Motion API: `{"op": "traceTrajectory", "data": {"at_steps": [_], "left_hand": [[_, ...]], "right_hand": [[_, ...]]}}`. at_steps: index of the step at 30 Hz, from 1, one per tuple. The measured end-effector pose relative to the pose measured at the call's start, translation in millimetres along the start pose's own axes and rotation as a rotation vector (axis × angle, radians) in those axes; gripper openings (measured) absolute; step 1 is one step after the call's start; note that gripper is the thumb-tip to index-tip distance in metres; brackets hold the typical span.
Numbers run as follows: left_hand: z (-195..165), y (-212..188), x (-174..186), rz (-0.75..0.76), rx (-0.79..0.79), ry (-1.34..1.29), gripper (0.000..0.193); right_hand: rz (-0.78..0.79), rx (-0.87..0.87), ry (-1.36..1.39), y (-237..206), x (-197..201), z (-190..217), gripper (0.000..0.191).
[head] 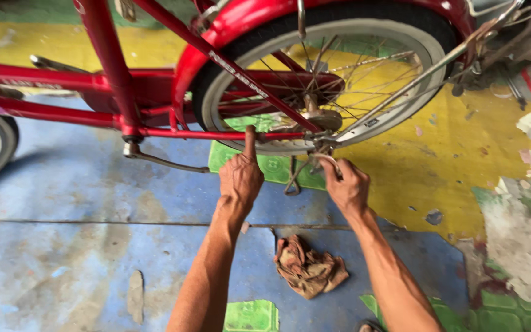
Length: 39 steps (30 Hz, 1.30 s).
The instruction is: The person wipes the rear wheel hub, chainstay, and rear rack of a red bicycle using a cloth. The person repeatedly rubs the same areas with the cloth, focusing on the rear wheel and frame.
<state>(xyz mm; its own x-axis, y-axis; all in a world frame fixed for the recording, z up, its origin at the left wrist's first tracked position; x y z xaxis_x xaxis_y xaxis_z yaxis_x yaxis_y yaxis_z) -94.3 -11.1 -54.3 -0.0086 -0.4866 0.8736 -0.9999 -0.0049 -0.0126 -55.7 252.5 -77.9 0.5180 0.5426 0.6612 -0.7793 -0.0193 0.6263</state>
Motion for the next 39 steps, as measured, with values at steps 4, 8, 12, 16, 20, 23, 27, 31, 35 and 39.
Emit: {"op": "traceTrajectory", "data": {"at_steps": [4, 8, 12, 16, 20, 23, 27, 31, 35, 39], "left_hand": [[1.3, 1.7, 0.2, -0.053, -0.006, 0.03, 0.096], [0.8, 3.3, -1.0, -0.07, -0.014, -0.023, 0.096], [2.0, 0.7, 0.5, -0.04, -0.004, -0.041, 0.094], [-2.5, -3.1, 9.3, -0.082, -0.023, -0.033, 0.094], [-1.3, -3.5, 9.4, -0.036, -0.005, -0.045, 0.096], [-0.2, -1.7, 7.3, -0.006, 0.009, -0.012, 0.099], [-2.0, -5.8, 10.3, -0.026, -0.005, -0.005, 0.106], [-1.9, -13.0, 19.9, 0.009, -0.016, 0.004, 0.11], [-4.0, -16.5, 27.6, 0.048, 0.045, -0.018, 0.111], [-10.1, -20.8, 30.7, 0.028, 0.035, -0.136, 0.108]], "right_hand": [[-0.261, -0.151, 0.089, -7.5, 33.3, -22.7, 0.018], [-0.102, -0.385, 0.092, -12.0, 16.6, -33.1, 0.022], [0.083, -0.41, 0.269, -5.5, -19.3, 1.6, 0.018], [-0.15, -0.41, 0.49, -8.8, 0.7, 21.3, 0.014], [-0.246, -0.482, 0.499, -12.2, 2.4, 12.3, 0.015], [-0.034, -0.473, 0.277, -16.5, -18.5, 18.1, 0.027], [0.048, -0.306, 0.217, -21.0, -17.8, 46.5, 0.031], [0.004, -0.318, 0.407, -13.2, -3.1, 66.9, 0.028], [0.037, -0.352, 0.455, -2.0, 6.1, 76.7, 0.024], [0.056, -0.394, 0.574, 1.2, 9.4, 81.7, 0.028]]}}
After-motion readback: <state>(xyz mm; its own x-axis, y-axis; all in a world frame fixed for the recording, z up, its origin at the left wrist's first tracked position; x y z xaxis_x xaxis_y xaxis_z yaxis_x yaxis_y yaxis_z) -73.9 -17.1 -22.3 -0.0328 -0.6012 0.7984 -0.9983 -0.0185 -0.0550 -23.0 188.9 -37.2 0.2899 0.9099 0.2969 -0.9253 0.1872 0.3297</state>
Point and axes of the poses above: each hand's wrist, its own y-axis towards the middle knuckle, its own x-axis out of the back of the hand, z = x × y, the point moved 7 cm from there along y, towards the middle knuckle
